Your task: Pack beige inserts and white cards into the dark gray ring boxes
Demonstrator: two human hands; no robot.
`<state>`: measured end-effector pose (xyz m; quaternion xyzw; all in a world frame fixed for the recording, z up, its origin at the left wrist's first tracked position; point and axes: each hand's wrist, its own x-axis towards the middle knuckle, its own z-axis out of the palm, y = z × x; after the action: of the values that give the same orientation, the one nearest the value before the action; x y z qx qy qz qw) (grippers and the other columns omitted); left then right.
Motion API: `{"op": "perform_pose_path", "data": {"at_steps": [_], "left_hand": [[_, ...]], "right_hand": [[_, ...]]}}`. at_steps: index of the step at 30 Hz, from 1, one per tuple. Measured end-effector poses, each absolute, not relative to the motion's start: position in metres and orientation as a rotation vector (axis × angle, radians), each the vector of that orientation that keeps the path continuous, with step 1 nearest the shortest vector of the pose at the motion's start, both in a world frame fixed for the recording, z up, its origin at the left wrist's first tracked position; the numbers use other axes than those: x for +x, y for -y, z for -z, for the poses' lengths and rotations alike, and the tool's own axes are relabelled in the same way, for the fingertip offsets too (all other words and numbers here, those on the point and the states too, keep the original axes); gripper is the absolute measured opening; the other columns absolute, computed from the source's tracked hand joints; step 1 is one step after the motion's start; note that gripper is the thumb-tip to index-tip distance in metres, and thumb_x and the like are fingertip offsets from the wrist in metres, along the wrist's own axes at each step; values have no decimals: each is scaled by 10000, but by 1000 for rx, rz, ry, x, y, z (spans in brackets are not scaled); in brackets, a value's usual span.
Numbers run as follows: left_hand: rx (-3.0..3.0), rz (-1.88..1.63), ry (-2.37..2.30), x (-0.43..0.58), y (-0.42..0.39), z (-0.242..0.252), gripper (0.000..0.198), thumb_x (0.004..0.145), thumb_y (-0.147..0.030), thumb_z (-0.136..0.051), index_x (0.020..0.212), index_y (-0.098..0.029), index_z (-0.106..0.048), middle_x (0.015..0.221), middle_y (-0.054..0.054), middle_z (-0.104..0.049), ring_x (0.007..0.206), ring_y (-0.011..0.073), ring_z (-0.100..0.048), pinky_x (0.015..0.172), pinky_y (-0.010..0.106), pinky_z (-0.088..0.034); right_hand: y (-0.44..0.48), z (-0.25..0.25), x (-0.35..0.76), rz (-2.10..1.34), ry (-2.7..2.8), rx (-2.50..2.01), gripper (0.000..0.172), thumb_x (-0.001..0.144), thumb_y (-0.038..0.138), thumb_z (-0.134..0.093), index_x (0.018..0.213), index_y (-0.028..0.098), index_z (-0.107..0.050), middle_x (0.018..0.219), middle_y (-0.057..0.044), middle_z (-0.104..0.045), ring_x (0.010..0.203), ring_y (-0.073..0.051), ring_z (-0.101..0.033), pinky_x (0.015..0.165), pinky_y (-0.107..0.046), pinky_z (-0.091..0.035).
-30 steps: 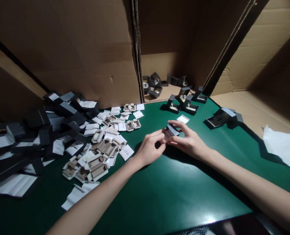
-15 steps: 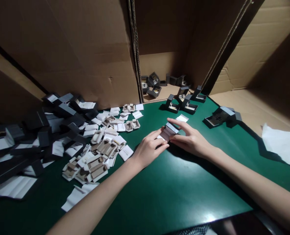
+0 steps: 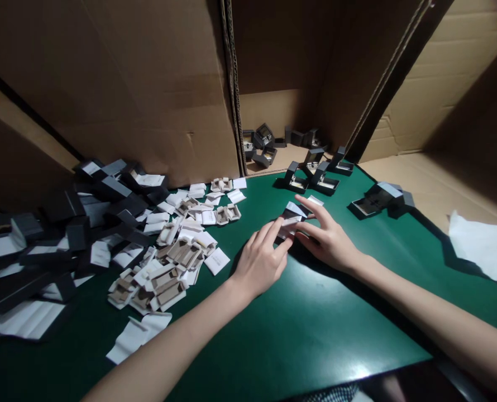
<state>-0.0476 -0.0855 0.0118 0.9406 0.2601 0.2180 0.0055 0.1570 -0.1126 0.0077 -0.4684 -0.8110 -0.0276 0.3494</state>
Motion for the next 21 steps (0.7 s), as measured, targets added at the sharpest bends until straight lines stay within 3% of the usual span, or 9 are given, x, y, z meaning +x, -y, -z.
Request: {"op": "perform_pose_path", "data": {"at_steps": [10,16,21], "left_hand": [[2847,-692,-833,-47,85,-12,344,857,-126,-458,1169,-187,-588,1345,136,-458,1218,279,-445,900,447,-471],[2821,-665,-838,-48,84,-13,313,864,-141,-457,1137,-182,-603,1333,124,-467,1234,273,-428,919,442,-462],[2833,-663,-817,-48,83,-13,266,873,-156,-454,1088,-175,-609,1340,127,-456,1251,278,-409,937,449,-464]], "right_hand": [[108,-1,157,40,2098,-1208,226,857,113,-491,1021,195,-624,1453,-142,-338,1334,-313,-350,1012,-563,-408],[110,-7,156,97,1971,-1181,55,845,198,-583,894,207,-605,1327,-132,-478,1227,-295,-471,903,-484,-505],[110,-10,156,174,1937,-1168,175,836,162,-589,1002,216,-585,1234,-136,-517,1158,-276,-526,860,-446,-538]]}}
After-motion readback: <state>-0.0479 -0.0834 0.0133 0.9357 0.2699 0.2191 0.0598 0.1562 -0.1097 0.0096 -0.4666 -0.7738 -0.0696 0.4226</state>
